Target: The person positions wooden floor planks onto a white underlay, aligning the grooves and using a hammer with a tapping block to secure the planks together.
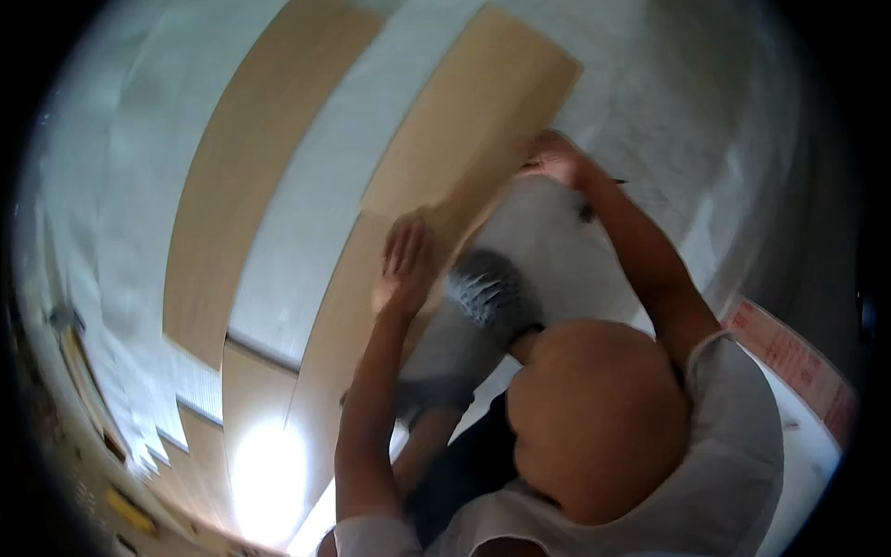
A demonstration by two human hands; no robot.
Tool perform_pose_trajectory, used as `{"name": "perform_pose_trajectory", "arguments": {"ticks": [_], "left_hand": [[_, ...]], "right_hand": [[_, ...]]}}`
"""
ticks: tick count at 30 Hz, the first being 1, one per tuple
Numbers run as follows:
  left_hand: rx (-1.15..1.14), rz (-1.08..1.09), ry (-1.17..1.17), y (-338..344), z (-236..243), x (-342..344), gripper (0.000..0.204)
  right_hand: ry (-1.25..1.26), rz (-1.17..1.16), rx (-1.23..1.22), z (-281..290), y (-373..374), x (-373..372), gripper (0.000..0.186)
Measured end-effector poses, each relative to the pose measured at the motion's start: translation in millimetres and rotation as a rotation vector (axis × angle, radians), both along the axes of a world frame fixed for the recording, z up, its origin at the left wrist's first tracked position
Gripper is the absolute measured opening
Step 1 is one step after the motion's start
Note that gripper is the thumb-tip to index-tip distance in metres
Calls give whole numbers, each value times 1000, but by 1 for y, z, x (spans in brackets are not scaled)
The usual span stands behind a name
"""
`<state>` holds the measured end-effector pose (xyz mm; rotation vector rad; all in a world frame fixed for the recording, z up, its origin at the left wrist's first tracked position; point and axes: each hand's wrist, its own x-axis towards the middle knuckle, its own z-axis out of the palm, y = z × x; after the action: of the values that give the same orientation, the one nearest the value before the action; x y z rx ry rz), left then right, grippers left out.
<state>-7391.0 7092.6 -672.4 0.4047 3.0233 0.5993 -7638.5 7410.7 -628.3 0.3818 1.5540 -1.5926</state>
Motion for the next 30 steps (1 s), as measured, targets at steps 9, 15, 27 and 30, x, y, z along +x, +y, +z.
{"name": "perform_pose_trajectory", "arguments": {"ticks": [9, 15, 27, 30], "left_hand": [[20, 11, 127, 1, -10, 3, 42], [37, -2, 3, -3, -9, 1, 43], [122, 664, 167, -28, 1, -58, 43], [184, 710, 135, -28, 3, -62, 37]], "right_hand": [[-92, 332, 515, 16, -27, -5, 42], [810, 248, 1113, 1, -10, -74, 38], [1170, 283, 1179, -30, 8, -151, 32], [1228, 201, 1129, 1, 2, -140, 31]]}}
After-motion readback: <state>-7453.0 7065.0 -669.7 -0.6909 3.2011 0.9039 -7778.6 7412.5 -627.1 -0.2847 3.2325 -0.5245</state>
